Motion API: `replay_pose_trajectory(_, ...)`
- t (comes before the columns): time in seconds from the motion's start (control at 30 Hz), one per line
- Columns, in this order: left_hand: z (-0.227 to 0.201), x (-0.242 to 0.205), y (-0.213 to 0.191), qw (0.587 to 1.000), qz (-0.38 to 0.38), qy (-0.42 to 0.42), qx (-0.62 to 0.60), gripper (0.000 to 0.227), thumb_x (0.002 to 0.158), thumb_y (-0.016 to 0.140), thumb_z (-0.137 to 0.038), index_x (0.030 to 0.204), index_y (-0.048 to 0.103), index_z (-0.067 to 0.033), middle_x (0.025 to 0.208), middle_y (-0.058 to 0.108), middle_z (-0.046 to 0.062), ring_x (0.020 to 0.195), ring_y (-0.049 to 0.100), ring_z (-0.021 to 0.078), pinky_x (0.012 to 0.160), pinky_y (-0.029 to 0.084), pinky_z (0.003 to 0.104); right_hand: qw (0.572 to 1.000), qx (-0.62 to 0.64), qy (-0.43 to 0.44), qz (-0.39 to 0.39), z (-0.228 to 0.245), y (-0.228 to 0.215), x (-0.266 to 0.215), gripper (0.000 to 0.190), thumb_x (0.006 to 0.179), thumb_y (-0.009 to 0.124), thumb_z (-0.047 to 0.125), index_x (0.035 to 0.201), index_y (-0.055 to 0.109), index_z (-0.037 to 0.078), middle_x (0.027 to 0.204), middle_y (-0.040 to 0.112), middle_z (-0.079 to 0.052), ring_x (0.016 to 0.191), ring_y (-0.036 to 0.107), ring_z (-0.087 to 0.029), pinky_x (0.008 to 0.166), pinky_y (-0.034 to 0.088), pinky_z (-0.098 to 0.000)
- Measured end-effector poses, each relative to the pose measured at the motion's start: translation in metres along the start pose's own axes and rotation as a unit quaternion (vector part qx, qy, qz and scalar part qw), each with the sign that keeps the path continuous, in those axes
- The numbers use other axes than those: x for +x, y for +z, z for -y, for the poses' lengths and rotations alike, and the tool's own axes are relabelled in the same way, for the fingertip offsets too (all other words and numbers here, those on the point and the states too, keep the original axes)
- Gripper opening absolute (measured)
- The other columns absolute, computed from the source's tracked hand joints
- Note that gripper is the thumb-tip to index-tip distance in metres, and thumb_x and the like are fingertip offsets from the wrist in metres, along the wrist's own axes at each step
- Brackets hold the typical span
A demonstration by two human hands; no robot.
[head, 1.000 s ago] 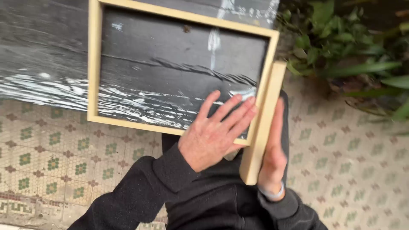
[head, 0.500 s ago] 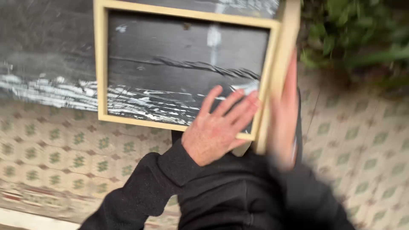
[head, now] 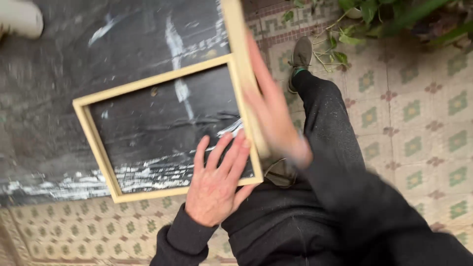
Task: Sanding a wooden picture frame with a sanding block.
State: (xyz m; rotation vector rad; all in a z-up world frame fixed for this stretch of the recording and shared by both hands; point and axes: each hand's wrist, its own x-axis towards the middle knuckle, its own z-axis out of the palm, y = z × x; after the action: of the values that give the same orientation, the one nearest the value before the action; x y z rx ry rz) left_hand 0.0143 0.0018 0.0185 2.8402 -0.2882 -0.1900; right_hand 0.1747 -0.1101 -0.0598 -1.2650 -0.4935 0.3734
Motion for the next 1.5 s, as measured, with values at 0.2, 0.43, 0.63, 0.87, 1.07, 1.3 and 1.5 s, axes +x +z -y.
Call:
replay_pose_trajectory(0.2, 0.000, 0.002, 0.002, 1.000, 0.010, -0.011, -0.018, 0.091, 0.077, 0.078, -0.039, 0.150, 0.042, 0.0010, 0.157, 0.042, 0.016, 0.146, 0.037, 0.0367, 0.120, 0.021, 0.065, 0.981, 0.113, 0.156, -0.018, 0.038, 0.019, -0.118, 0.068, 0.102, 0.044, -0.003, 0.165, 0.019, -0.004, 0.177, 0.020, -0.018, 0.165, 0.019, -0.029, 0.133, 0.015, -0.0405)
replay_pose_trajectory(0.43, 0.001, 0.001, 0.005, 0.999, 0.037, -0.026, -0.011, 0.091, 0.078, 0.078, -0.042, 0.149, 0.043, 0.0022, 0.156, 0.042, 0.019, 0.143, 0.037, 0.0404, 0.117, 0.020, 0.067, 0.999, 0.020, 0.032, 0.004, 0.024, 0.002, -0.033, 0.064, 0.107, 0.045, 0.000, 0.165, 0.020, -0.003, 0.177, 0.015, -0.019, 0.167, 0.013, -0.028, 0.137, 0.012, -0.0418)
replay_pose_trajectory(0.63, 0.008, -0.004, 0.008, 0.999, 0.040, -0.005, -0.010, 0.089, 0.075, 0.078, -0.042, 0.145, 0.045, 0.0009, 0.155, 0.043, 0.018, 0.144, 0.039, 0.0396, 0.117, 0.022, 0.068, 0.993, 0.080, 0.072, -0.039, 0.042, 0.009, -0.083, 0.068, 0.099, 0.047, -0.004, 0.164, 0.027, -0.002, 0.176, 0.022, -0.019, 0.166, 0.016, -0.031, 0.134, 0.012, -0.0440)
replay_pose_trajectory(0.87, 0.006, -0.005, 0.008, 0.998, 0.057, -0.017, -0.014, 0.090, 0.075, 0.078, -0.044, 0.146, 0.046, 0.0032, 0.156, 0.043, 0.020, 0.143, 0.038, 0.0412, 0.116, 0.022, 0.070, 0.999, 0.031, 0.024, -0.030, 0.013, 0.003, -0.010, 0.060, 0.108, 0.044, 0.000, 0.165, 0.025, -0.005, 0.175, 0.020, -0.018, 0.166, 0.017, -0.028, 0.138, 0.016, -0.0415)
replay_pose_trajectory(1.07, 0.009, -0.002, 0.010, 0.999, 0.034, -0.009, -0.002, 0.088, 0.079, 0.077, -0.046, 0.147, 0.046, 0.0002, 0.155, 0.046, 0.016, 0.144, 0.039, 0.0384, 0.118, 0.022, 0.067, 0.996, 0.073, 0.056, -0.011, 0.042, 0.001, -0.053, 0.064, 0.104, 0.044, -0.001, 0.164, 0.023, -0.007, 0.177, 0.019, -0.019, 0.167, 0.014, -0.030, 0.135, 0.011, -0.0417)
replay_pose_trajectory(1.3, 0.002, -0.004, 0.001, 0.999, 0.045, -0.021, -0.019, 0.089, 0.074, 0.076, -0.042, 0.148, 0.047, 0.0003, 0.155, 0.048, 0.014, 0.144, 0.041, 0.0356, 0.118, 0.024, 0.065, 0.998, 0.052, 0.023, -0.040, 0.018, -0.002, 0.025, 0.062, 0.111, 0.045, 0.001, 0.168, 0.023, -0.002, 0.180, 0.020, -0.014, 0.169, 0.017, -0.023, 0.140, 0.014, -0.0368)
replay_pose_trajectory(1.5, 0.006, 0.001, -0.003, 0.999, -0.011, 0.004, -0.050, 0.086, 0.078, 0.078, -0.042, 0.147, 0.047, -0.0020, 0.155, 0.046, 0.012, 0.142, 0.042, 0.0329, 0.119, 0.023, 0.062, 0.995, 0.030, 0.092, -0.018, 0.048, 0.012, -0.078, 0.068, 0.105, 0.047, 0.012, 0.164, 0.020, -0.005, 0.176, 0.018, -0.017, 0.165, 0.016, -0.023, 0.132, 0.013, -0.0353)
